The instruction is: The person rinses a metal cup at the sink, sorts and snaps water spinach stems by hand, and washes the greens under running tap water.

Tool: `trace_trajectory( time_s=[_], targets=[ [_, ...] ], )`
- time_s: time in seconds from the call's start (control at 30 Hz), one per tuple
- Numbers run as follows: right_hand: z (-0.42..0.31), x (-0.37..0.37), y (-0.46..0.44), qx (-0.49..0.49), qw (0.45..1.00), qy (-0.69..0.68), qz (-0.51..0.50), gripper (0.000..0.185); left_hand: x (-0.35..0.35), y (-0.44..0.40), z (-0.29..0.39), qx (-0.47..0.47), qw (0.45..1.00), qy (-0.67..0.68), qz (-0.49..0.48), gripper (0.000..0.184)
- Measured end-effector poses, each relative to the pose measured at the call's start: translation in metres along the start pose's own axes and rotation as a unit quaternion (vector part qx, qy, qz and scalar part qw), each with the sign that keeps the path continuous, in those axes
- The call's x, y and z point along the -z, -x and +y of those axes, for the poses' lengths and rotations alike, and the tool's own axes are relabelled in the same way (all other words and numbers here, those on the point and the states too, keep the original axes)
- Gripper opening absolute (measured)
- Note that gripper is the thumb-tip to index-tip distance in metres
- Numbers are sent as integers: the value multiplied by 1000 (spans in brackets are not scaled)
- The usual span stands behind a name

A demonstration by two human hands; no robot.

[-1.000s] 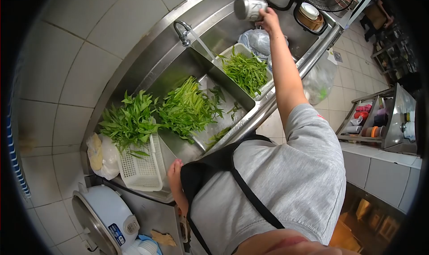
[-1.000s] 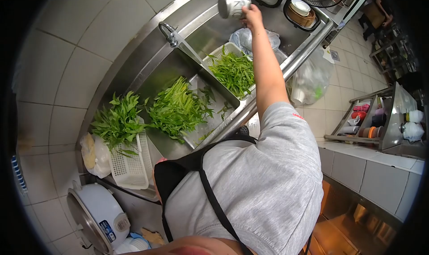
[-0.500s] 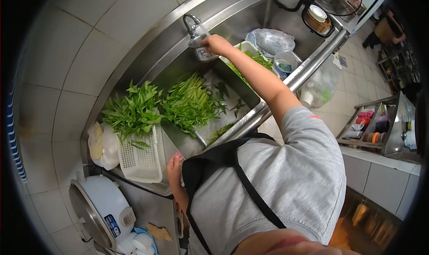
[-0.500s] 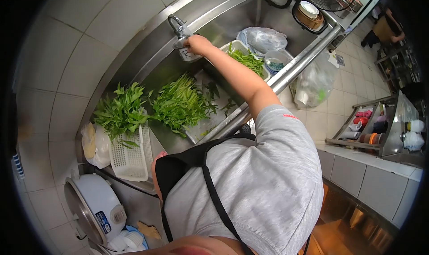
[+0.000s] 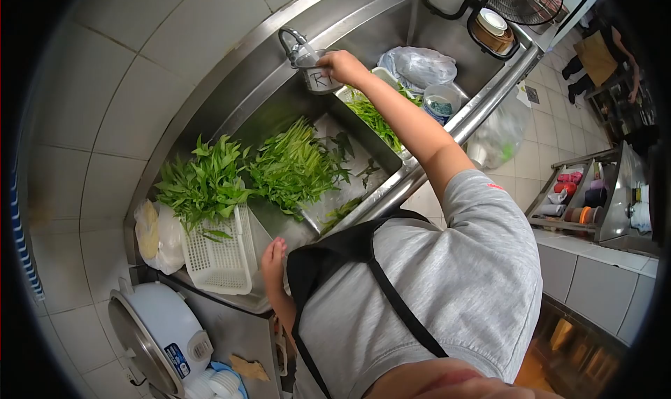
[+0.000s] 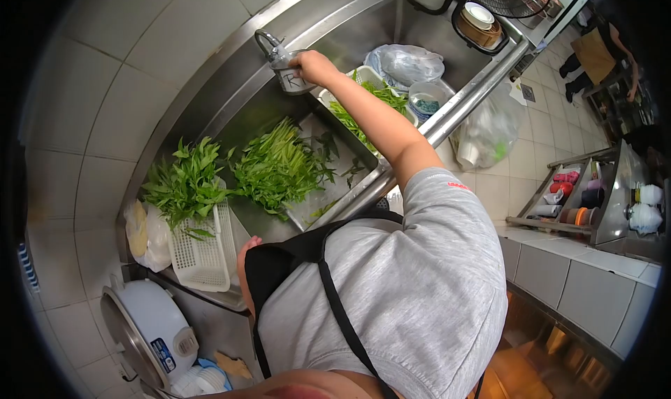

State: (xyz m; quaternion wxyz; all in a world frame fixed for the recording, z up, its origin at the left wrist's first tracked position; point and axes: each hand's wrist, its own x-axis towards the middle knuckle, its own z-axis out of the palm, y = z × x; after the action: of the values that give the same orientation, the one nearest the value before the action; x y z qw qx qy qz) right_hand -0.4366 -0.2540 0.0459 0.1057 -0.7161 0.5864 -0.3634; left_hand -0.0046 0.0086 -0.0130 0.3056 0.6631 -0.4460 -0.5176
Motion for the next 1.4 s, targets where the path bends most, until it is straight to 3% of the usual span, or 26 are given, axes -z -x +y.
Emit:
trace_trajectory(
  time_s=[0.13,0.27,0.33,0.4,0.5,0.57,0.63,0.73,0.8,0.83,0.9,0.93,1.03,1.17,1.23,1.27,1.3,1.37,1.4],
  targets=[
    [41,22,-3,-126,983,-122,45,32,-5,-5,2,8,999,-37,-7,39],
    [104,63,11,-215,961,-54,167,35,-7,-16,-10,29,999,11,-16,39],
    [172,64,14,-257,927,-67,265,35,-11,-15,-4,37,999,9,-17,40],
    [195,85,18,-330,879,-187,288,25,-11,-17,-5,34,999,16,-25,40],
    [242,96,6,-305,828,-220,416,23,-11,-18,-8,6,999,18,-34,40],
    [211,123,6,-350,794,-255,427,25,-13,-15,-2,-18,999,9,-36,40],
    [210,131,0,-324,793,-210,470,27,-15,-11,10,7,999,20,-25,40],
    [201,134,-6,-292,757,-290,507,30,-8,-13,-3,-35,998,34,-33,39],
    [167,142,-3,-279,631,-503,520,29,-8,-7,3,-40,998,27,-34,39],
    [170,139,-2,-279,632,-504,518,29,-9,-6,4,-46,998,20,-36,39],
    [179,130,6,-237,465,-717,461,35,-4,-12,-2,-17,999,11,-42,39],
    [181,125,12,-212,423,-779,412,37,-1,-15,-6,10,999,0,-49,39],
    [179,108,19,-259,385,-806,368,38,-4,-12,2,57,994,80,-51,40],
    [157,92,29,-288,458,-773,331,38,-13,0,46,1,998,43,-48,38],
    [131,90,34,-256,498,-783,269,39,-17,-3,73,-81,992,24,-91,35],
    [98,92,39,-230,573,-747,247,38,-20,-3,87,-99,989,30,-108,36],
    [70,95,40,-229,575,-750,233,38,-27,-8,100,-120,984,38,-128,36],
    [24,95,44,-187,741,-644,41,36,-41,-21,117,-172,970,32,-172,40],
    [-10,74,41,-135,796,-587,-59,33,-56,-14,141,-189,968,66,-151,46]
  ],
)
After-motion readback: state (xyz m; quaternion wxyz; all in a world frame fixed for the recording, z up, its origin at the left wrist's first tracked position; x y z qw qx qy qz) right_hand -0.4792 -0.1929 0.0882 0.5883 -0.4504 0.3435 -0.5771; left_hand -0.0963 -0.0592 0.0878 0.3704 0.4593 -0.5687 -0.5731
